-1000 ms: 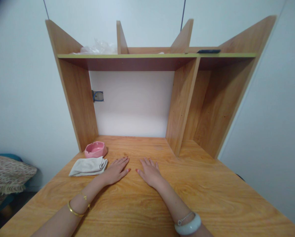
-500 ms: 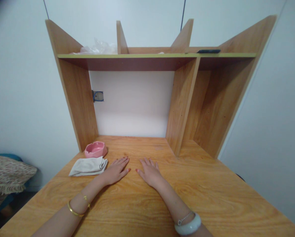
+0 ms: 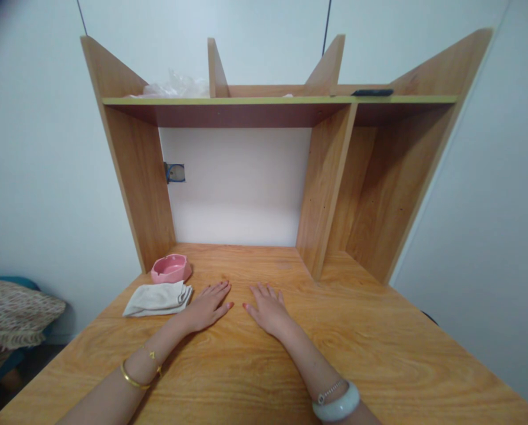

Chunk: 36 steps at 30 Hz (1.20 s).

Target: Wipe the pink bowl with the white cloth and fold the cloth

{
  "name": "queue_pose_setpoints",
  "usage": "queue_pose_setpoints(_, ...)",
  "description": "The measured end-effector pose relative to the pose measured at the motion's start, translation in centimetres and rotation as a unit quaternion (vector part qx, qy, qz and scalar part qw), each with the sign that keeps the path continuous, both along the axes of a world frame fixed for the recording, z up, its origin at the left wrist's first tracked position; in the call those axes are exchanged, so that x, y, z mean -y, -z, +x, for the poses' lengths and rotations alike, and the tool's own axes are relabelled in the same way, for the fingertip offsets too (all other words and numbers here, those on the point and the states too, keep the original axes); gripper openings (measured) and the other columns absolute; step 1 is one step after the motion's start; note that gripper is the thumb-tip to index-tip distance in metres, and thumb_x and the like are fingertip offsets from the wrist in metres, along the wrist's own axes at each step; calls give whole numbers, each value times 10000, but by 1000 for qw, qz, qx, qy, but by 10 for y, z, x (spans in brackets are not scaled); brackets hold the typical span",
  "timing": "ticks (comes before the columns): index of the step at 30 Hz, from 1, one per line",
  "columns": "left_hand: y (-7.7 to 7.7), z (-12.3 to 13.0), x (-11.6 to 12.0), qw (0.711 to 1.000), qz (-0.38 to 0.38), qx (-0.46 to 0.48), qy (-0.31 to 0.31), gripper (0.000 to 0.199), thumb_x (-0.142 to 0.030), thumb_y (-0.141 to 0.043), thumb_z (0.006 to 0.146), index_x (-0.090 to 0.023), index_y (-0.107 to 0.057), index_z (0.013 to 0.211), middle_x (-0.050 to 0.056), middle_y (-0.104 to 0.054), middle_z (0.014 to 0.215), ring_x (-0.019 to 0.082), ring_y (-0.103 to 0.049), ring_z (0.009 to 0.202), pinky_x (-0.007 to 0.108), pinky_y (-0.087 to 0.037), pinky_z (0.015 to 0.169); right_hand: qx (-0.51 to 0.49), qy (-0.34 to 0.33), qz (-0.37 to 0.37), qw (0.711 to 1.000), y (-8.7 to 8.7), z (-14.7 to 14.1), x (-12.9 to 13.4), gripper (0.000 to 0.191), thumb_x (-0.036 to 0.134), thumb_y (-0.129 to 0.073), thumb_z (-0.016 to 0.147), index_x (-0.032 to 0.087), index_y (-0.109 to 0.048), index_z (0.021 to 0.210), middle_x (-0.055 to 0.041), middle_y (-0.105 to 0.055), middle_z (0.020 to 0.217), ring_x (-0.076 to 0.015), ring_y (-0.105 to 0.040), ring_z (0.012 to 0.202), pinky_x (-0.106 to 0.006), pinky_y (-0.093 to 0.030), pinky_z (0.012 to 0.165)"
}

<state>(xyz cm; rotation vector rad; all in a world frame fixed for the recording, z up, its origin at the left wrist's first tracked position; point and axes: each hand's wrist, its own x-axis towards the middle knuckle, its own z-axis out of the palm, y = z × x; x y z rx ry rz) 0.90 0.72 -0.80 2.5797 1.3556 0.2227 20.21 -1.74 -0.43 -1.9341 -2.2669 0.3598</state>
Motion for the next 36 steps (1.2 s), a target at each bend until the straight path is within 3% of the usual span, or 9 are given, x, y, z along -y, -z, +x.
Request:
queue_pose_setpoints(15, 7, -1, -5, 996, 1, 93, 13, 585, -453, -332, 840, -94, -347, 1302, 158, -289, 1378, 227, -218, 1291, 393, -152, 1047, -17, -6, 13, 1000, 6, 2, -3, 625, 512, -306, 824, 160, -283, 1340, -100, -244, 1414, -297, -146, 1299, -475, -100, 1024)
queue_pose_setpoints(20, -1, -3, -12, 975, 83, 207, 9, 489, -328, -381, 828, -109, -395, 1266, 138, -339, 1362, 203, -265, 1276, 354, -205, 1048, -24, -2, 16, 1000, 5, 2, -2, 625, 512, -304, 823, 156, -291, 1337, -104, -258, 1408, -300, -141, 1300, -484, -101, 1023)
queue_pose_setpoints(23, -13, -15, -24, 937, 185, 292, -60, 467, -202, -401, 786, -139, -402, 1249, 106, -375, 1346, 200, -271, 1273, 380, -203, 1054, -29, -4, 16, 999, 5, 2, -1, 628, 514, -302, 823, 155, -289, 1338, -105, -258, 1408, -302, -146, 1299, -486, -106, 1023)
queue_pose_setpoints(26, -25, -39, -39, 873, 252, 361, -209, 468, -143, -442, 729, -124, -436, 1197, 128, -414, 1307, 244, -278, 1265, 431, -196, 1051, -29, -5, 13, 999, 4, 2, -1, 629, 514, -300, 823, 150, -294, 1336, -106, -257, 1409, -305, -145, 1299, -488, -108, 1022)
queue_pose_setpoints(29, -33, -69, -50, 797, 271, 400, -362, 475, -138, -500, 695, -133, -434, 1165, 144, -362, 1338, 293, -230, 1278, 495, -155, 1044, -24, -5, 9, 1000, 4, 2, -1, 630, 513, -301, 823, 148, -293, 1336, -107, -254, 1410, -308, -139, 1300, -489, -103, 1023)
queue_pose_setpoints(32, -34, -93, -55, 767, 261, 421, -408, 494, -109, -529, 675, -109, -418, 1157, 187, -283, 1368, 329, -194, 1283, 507, -146, 1040, -20, -1, 6, 1000, 3, 1, -1, 629, 511, -297, 824, 151, -283, 1341, -107, -251, 1411, -303, -138, 1301, -487, -106, 1022)
queue_pose_setpoints(36, -21, -108, -62, 730, 197, 485, -439, 480, -150, -544, 677, -107, -425, 1140, 206, -287, 1340, 336, -213, 1274, 500, -161, 1034, -14, -2, 2, 1000, 1, 0, 1, 622, 506, -287, 829, 153, -284, 1341, -104, -239, 1416, -299, -133, 1302, -482, -96, 1025)
